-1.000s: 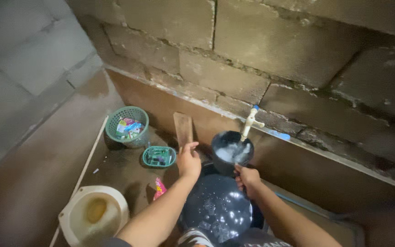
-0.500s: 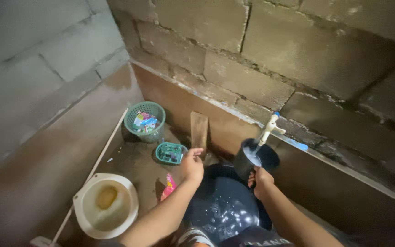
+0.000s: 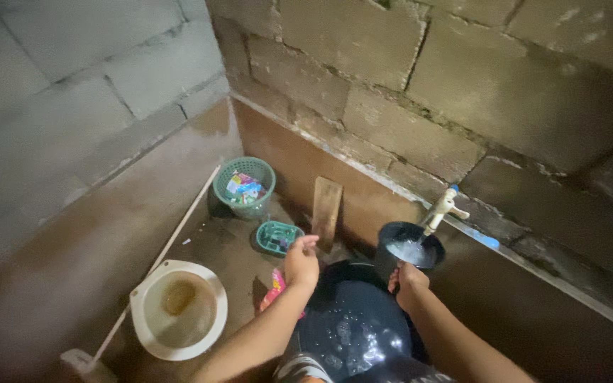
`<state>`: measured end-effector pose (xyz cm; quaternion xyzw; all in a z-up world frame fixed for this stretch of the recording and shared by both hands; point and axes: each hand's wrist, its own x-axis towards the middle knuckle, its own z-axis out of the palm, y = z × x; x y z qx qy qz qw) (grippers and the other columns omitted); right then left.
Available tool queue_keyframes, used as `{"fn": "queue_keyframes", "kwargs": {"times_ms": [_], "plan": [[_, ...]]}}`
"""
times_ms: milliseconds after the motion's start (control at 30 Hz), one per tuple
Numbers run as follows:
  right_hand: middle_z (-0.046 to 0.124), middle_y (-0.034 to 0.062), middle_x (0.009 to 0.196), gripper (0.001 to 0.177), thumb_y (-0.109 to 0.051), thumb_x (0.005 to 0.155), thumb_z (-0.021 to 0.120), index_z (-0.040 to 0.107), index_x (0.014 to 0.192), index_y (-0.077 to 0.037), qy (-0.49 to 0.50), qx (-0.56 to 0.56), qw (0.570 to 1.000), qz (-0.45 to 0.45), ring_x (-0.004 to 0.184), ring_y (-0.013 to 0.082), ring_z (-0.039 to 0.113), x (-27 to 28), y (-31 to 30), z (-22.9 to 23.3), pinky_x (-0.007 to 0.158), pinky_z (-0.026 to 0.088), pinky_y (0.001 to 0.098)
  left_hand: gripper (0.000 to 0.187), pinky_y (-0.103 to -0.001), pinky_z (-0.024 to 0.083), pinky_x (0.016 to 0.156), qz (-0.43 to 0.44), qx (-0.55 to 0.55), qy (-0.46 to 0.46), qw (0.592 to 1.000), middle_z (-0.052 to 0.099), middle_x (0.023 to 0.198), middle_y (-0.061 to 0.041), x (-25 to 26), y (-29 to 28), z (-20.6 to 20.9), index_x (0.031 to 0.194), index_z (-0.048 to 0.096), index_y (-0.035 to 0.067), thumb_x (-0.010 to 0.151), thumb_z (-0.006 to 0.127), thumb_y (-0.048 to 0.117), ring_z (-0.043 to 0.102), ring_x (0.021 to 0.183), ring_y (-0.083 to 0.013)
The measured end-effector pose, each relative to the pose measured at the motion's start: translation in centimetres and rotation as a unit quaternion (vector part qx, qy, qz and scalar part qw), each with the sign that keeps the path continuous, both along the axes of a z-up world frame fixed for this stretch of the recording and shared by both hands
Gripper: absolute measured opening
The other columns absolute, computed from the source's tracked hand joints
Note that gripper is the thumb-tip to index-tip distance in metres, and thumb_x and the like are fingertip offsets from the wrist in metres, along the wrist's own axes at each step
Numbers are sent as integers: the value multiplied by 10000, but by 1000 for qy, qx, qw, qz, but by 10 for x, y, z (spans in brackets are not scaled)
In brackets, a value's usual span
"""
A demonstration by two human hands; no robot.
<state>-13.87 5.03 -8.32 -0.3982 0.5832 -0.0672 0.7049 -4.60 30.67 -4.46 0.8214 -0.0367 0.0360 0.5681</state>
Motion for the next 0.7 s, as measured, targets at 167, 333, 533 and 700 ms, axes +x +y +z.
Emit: {"fn": "queue_keyframes", "kwargs": {"times_ms": [167,333,533,700], "plan": [[479,52,645,270,-160,1012,561,499,763,-76,-70,29,997,-26,520,154,417,-2,2,2,467,339,304,243,-337,525,924,22,0,2,1000,778,1044,-72,5,13,-15,1042,755,133,914,584,19,725,1018,-211],[465,107,636,209,-113,993,512,523,795,-46,-85,-3,996,-27,508,237,431,5,10,1,462,365,382,183,-327,536,901,37,-15,-1,999,775,1013,-79,10,32,-29,1028,746,123,919,619,51,732,983,-207],[547,49,707,177,-133,993,631,570,847,-55,-23,-1,997,-72,566,134,451,0,8,-6,512,368,295,217,-319,549,901,56,-82,-13,995,790,1002,-93,10,54,-22,1015,745,95,894,589,8,753,981,-206],[558,121,699,121,-64,954,572,581,851,-2,-29,-108,990,90,559,197,496,15,17,-13,506,410,348,222,-319,542,891,114,-28,54,992,792,1023,-94,-6,77,-5,1042,744,114,941,563,35,745,986,-205]]}}
